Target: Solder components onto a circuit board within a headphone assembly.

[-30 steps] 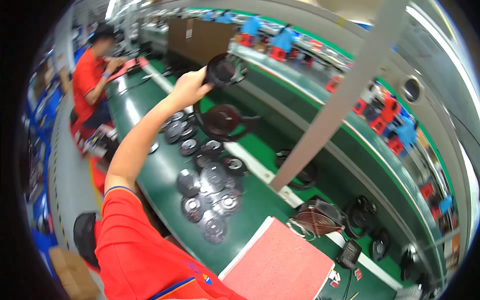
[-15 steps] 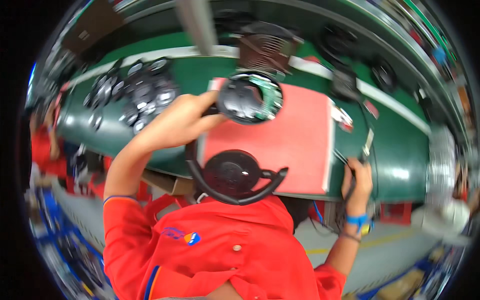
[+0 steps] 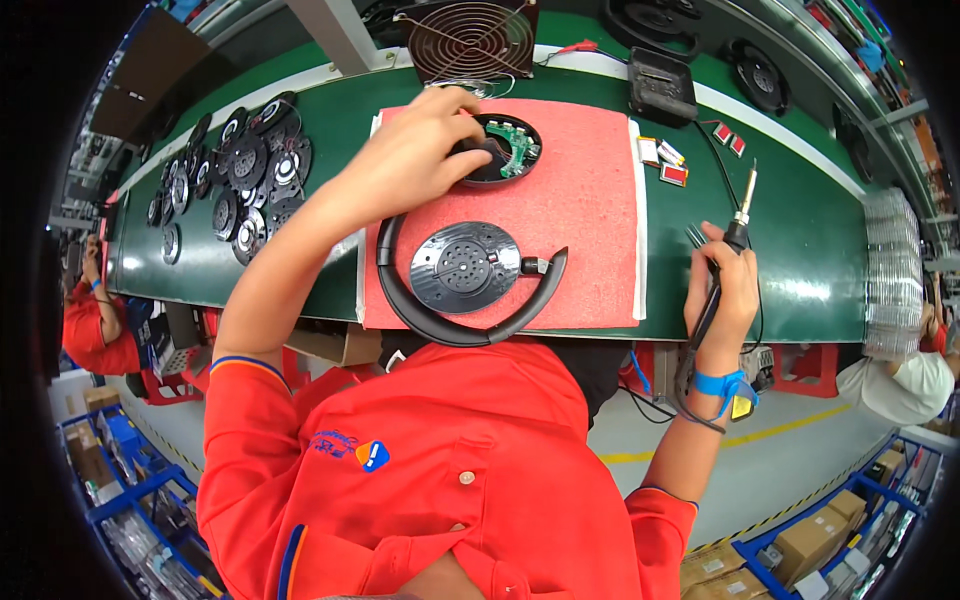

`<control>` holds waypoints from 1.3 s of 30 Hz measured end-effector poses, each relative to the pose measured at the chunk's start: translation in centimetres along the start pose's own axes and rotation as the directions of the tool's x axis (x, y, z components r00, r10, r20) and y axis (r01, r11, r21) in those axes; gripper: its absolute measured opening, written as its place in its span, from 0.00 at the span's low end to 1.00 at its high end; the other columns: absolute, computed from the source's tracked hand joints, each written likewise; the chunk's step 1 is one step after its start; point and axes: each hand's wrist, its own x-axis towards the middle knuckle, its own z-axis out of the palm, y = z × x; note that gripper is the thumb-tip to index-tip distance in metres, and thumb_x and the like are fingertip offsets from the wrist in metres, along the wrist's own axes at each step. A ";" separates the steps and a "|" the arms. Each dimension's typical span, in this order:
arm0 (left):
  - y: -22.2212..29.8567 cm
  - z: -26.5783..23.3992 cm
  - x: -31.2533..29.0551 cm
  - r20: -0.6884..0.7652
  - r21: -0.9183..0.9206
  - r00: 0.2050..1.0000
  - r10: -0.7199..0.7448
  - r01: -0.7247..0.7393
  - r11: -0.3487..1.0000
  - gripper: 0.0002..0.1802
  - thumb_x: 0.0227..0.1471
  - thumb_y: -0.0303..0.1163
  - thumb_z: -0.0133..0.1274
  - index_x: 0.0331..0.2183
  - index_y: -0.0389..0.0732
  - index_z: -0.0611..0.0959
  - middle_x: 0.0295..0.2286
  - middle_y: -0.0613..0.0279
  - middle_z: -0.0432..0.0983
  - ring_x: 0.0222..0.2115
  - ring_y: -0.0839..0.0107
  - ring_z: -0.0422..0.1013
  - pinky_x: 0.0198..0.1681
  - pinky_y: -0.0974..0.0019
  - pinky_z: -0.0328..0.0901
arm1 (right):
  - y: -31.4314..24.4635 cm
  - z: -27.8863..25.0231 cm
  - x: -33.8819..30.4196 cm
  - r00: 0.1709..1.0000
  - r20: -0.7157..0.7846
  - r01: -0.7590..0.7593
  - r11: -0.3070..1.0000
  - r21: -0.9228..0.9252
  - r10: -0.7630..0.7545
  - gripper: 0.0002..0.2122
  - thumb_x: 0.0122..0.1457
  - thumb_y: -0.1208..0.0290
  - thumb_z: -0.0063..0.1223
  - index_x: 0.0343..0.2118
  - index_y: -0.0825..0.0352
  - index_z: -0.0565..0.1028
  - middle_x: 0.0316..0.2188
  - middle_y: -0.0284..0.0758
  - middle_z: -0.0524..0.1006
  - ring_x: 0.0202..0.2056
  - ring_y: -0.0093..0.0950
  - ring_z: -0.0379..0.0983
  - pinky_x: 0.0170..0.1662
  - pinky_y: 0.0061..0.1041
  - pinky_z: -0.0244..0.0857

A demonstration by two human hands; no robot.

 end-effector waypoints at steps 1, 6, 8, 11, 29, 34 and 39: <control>0.1 0.6 0.1 -0.007 0.008 1.000 -0.017 0.017 1.000 0.13 0.44 0.34 0.55 0.25 0.32 0.81 0.34 0.52 0.71 0.41 0.56 0.65 0.42 0.59 0.64 | -0.7 0.5 0.6 0.999 0.006 0.034 0.999 0.026 -0.034 0.10 0.49 0.88 0.52 0.33 0.68 0.67 0.37 0.40 0.77 0.37 0.34 0.73 0.38 0.26 0.67; 0.3 2.4 0.1 -0.005 0.046 0.977 -0.212 0.212 0.976 0.10 0.39 0.31 0.55 0.26 0.36 0.82 0.36 0.52 0.71 0.42 0.54 0.64 0.44 0.55 0.62 | -4.8 2.6 3.7 0.986 0.001 0.163 0.967 0.197 -0.167 0.12 0.43 0.89 0.53 0.30 0.68 0.69 0.36 0.42 0.77 0.33 0.38 0.72 0.38 0.29 0.67; 0.4 2.7 0.2 -0.034 0.006 0.972 -0.230 0.231 0.973 0.09 0.39 0.31 0.55 0.27 0.38 0.83 0.36 0.54 0.71 0.43 0.55 0.64 0.43 0.55 0.62 | -5.9 3.0 4.8 0.977 0.072 0.179 0.957 0.227 -0.200 0.10 0.49 0.88 0.51 0.32 0.69 0.67 0.38 0.44 0.77 0.39 0.36 0.73 0.45 0.31 0.66; 0.7 2.3 0.2 -0.002 0.121 0.947 -0.320 0.318 0.940 0.09 0.39 0.32 0.56 0.25 0.36 0.81 0.38 0.55 0.70 0.44 0.57 0.64 0.43 0.51 0.61 | -7.5 5.0 6.4 0.960 0.061 0.240 0.918 0.315 -0.272 0.10 0.48 0.88 0.52 0.31 0.68 0.67 0.38 0.43 0.77 0.35 0.34 0.73 0.43 0.29 0.66; -12.7 -6.5 -7.1 -0.341 0.454 0.703 -0.624 0.704 0.546 0.24 0.41 0.52 0.58 0.24 0.37 0.84 0.34 0.56 0.75 0.42 0.57 0.64 0.40 0.55 0.59 | -10.1 9.8 8.4 0.923 0.255 0.143 0.873 0.467 -0.288 0.11 0.47 0.85 0.56 0.33 0.68 0.70 0.37 0.42 0.76 0.36 0.38 0.74 0.37 0.30 0.68; -13.1 -6.8 -7.6 -0.304 0.258 0.688 -0.659 0.725 0.639 0.13 0.40 0.41 0.59 0.22 0.41 0.83 0.33 0.60 0.75 0.41 0.57 0.64 0.40 0.54 0.59 | -10.6 9.6 8.3 0.919 0.229 0.170 0.848 0.503 -0.320 0.09 0.49 0.87 0.54 0.31 0.70 0.69 0.33 0.39 0.76 0.31 0.27 0.75 0.35 0.22 0.68; -11.4 -6.3 -8.1 -0.260 0.272 0.695 -0.671 0.719 0.639 0.12 0.40 0.39 0.59 0.21 0.40 0.82 0.37 0.63 0.72 0.43 0.57 0.62 0.42 0.55 0.57 | -11.0 9.6 7.8 0.906 0.228 0.190 0.825 0.533 -0.356 0.09 0.49 0.87 0.54 0.31 0.70 0.69 0.30 0.39 0.76 0.29 0.27 0.74 0.33 0.22 0.68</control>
